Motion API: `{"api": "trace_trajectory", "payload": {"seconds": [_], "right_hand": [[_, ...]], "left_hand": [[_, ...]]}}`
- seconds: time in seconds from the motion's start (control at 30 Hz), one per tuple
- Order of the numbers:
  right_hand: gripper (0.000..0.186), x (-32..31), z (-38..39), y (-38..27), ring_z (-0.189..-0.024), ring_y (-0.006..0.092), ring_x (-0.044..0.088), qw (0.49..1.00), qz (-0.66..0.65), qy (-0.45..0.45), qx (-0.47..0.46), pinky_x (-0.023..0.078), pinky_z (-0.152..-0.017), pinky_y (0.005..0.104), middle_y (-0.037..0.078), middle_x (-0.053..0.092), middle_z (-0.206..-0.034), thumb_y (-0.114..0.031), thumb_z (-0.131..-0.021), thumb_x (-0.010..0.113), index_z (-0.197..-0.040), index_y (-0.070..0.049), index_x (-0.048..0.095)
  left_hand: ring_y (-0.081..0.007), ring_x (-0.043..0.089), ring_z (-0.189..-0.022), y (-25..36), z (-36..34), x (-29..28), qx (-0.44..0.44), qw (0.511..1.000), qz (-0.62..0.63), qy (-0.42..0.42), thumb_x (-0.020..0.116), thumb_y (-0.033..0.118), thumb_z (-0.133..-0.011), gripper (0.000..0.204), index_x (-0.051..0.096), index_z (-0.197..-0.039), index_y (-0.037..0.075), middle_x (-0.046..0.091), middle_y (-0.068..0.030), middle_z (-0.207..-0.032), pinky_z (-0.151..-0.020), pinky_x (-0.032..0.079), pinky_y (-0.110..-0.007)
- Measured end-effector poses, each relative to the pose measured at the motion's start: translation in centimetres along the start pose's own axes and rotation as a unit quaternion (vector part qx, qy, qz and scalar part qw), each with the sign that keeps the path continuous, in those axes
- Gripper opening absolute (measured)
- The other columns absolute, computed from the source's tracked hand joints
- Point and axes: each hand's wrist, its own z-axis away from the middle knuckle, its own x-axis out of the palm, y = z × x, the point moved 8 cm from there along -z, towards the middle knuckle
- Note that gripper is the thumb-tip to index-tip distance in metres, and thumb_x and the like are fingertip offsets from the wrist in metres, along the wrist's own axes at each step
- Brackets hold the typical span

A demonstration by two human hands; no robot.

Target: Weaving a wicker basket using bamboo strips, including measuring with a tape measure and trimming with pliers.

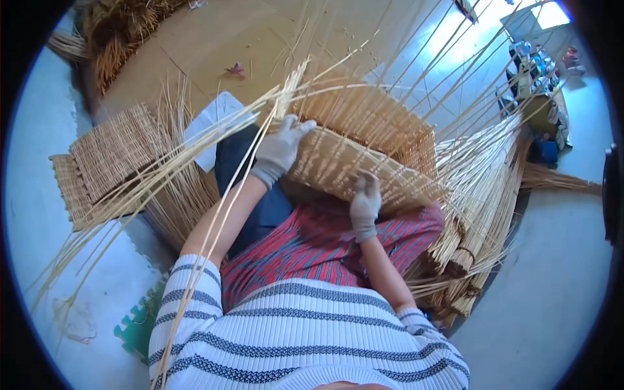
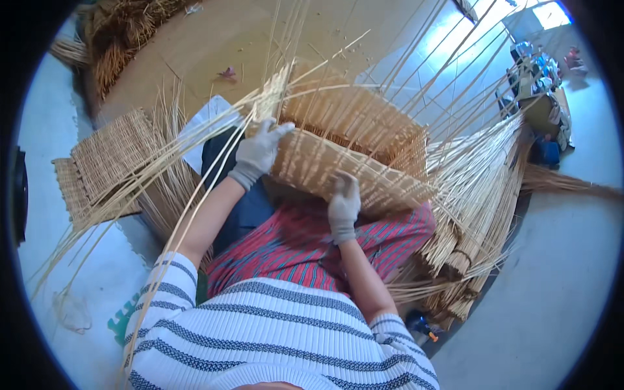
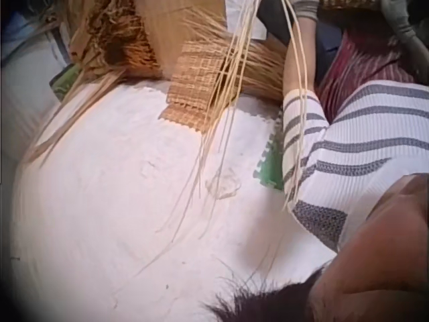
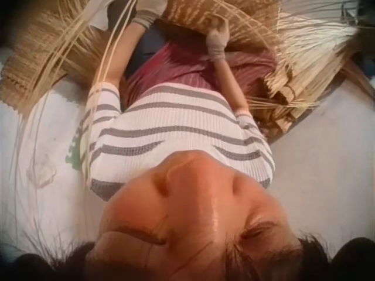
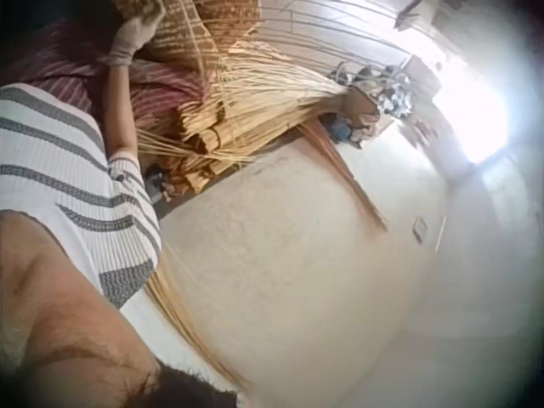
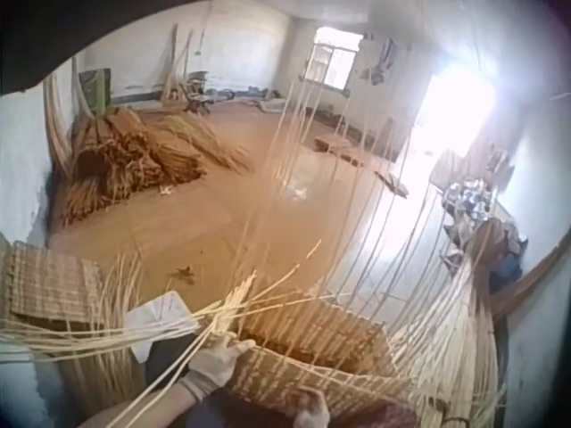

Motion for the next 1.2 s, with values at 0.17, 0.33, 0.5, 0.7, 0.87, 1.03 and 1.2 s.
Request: {"api": "trace_trajectory", "payload": {"seconds": [0.17, 0.33, 0.5, 0.7, 0.87, 1.03, 1.2], "right_hand": [[0.025, 8.7, -4.8, -8.5, -0.099, 0.0367, 0.075, 0.916, 0.232, -0.069, -0.319, 0.058, -0.084, 0.0462, 0.021, 0.077, -0.107, -0.019, -0.106, 0.056, -0.121, -0.005, 0.068], [0.034, 14.3, -11.8, -7.0, -0.106, 0.0449, 0.070, 0.849, 0.461, -0.192, -0.172, 0.055, -0.093, 0.0507, 0.029, 0.073, -0.106, -0.031, -0.105, 0.056, -0.120, -0.004, 0.069], [0.024, 7.9, -4.6, -6.5, -0.092, 0.0383, 0.076, 0.919, 0.172, -0.119, -0.335, 0.059, -0.081, 0.0497, 0.023, 0.077, -0.102, -0.020, -0.104, 0.064, -0.121, -0.004, 0.065], [0.044, -7.1, -5.5, -4.6, -0.111, 0.0179, 0.066, 0.948, -0.228, 0.171, -0.144, 0.055, -0.095, 0.0326, 0.011, 0.064, -0.130, -0.001, -0.100, 0.068, -0.142, -0.003, 0.055], [0.056, -2.0, -11.9, -14.2, -0.111, 0.0160, 0.062, 0.896, 0.088, 0.068, -0.430, 0.053, -0.094, 0.0318, 0.007, 0.065, -0.123, -0.007, -0.104, 0.063, -0.156, -0.012, 0.042], [0.043, -9.8, -9.8, -3.7, -0.076, 0.0060, 0.057, 0.942, -0.239, 0.045, -0.233, 0.050, -0.063, 0.0232, -0.001, 0.067, -0.098, -0.014, -0.109, 0.060, -0.151, -0.015, 0.050], [0.016, -19.3, -6.7, 6.0, -0.081, 0.0062, 0.062, 0.978, -0.167, 0.116, -0.046, 0.051, -0.066, 0.0253, 0.001, 0.073, -0.101, -0.017, -0.105, 0.070, -0.117, -0.006, 0.070]], "left_hand": [[-0.0359, 0.072, -0.096, 0.6, 0.0, -1.2, -0.028, 0.998, 0.059, 0.020, 0.067, 0.011, -0.093, 0.050, 0.067, -0.139, 0.033, 0.062, -0.0128, -0.135, -0.078, 0.060, -0.045], [-0.0361, 0.069, -0.114, 4.5, 1.4, -4.7, -0.020, 0.972, 0.124, 0.200, 0.060, 0.010, -0.100, 0.030, 0.068, -0.127, 0.021, 0.063, -0.0131, -0.136, -0.086, 0.060, -0.044], [-0.0355, 0.068, -0.118, 8.9, -3.3, -1.0, 0.032, 0.959, 0.260, 0.111, 0.068, 0.028, -0.102, 0.037, 0.065, -0.132, 0.008, 0.069, -0.0195, -0.126, -0.100, 0.055, -0.041], [-0.0221, 0.078, -0.078, 7.3, -5.6, 7.4, -0.146, 0.927, 0.206, -0.278, 0.061, 0.069, -0.098, 0.066, 0.075, -0.117, 0.008, 0.077, -0.0099, -0.089, -0.074, 0.060, -0.038], [-0.0171, 0.073, -0.062, 6.6, -5.0, 7.0, -0.245, 0.900, 0.286, -0.222, 0.068, 0.067, -0.095, 0.059, 0.072, -0.098, 0.008, 0.073, -0.0075, -0.072, -0.067, 0.057, -0.034], [-0.0181, 0.071, -0.060, 7.6, -5.2, 6.7, -0.223, 0.912, 0.270, -0.212, 0.075, 0.059, -0.094, 0.053, 0.075, -0.102, 0.007, 0.072, -0.0080, -0.069, -0.066, 0.056, -0.033], [-0.0286, 0.074, -0.085, 13.6, -3.2, 2.0, 0.050, 0.980, 0.160, 0.109, 0.080, 0.024, -0.089, 0.064, 0.055, -0.148, 0.023, 0.061, -0.0167, -0.137, -0.075, 0.061, -0.042]]}}
